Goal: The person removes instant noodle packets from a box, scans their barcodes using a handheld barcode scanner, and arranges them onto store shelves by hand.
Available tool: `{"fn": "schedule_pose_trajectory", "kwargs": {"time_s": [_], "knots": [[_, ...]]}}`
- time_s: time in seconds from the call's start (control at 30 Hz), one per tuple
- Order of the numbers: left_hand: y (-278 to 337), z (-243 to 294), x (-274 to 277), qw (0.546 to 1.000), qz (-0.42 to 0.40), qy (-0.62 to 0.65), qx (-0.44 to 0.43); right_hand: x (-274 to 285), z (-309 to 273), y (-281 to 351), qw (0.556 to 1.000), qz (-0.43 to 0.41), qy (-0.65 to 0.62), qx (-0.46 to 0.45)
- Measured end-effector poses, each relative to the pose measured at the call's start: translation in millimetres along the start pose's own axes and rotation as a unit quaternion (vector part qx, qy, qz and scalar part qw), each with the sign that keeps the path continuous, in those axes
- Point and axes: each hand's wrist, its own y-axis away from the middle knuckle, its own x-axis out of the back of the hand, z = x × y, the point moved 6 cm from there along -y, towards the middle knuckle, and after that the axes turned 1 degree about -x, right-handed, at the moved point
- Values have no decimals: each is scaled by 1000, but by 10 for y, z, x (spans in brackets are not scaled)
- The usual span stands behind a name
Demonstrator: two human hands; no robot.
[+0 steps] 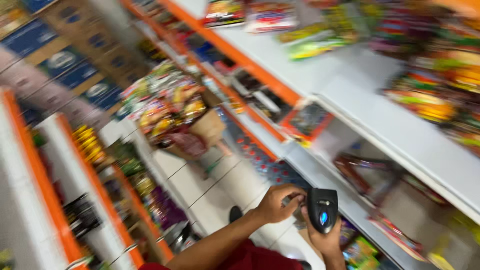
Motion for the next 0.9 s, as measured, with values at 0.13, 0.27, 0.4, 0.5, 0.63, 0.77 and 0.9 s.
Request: {"fn": "schedule_pose_trajectory", "kwargs": {"time_s": [0.13,0.27,0.4,0.5,0.63,0.77,0.9], "knots": [[110,-253,865,997,66,-4,50,-818,50,-284,995,-77,11,-58],[199,-468,1542,987,127,-57,78,-1470,-149,-582,986,-155,-11,-61],[369,-897,2033,969,210,-56,120,-1973,-165,-737,967,-237,-21,-96],[620,-1250,2342,945,285,-47,156,-2260,53,-706,955,-270,-6,-119],[591,-1795,3215,914,353,-109,167,-2664,334,-841,913,-318,101,-233],[264,-2048,4081,874,387,-269,120,-3157,137,-1175,949,-293,21,-114],[-280,-2226,5092,848,330,-377,172,-3815,-32,-1652,963,-245,24,-107]]}}
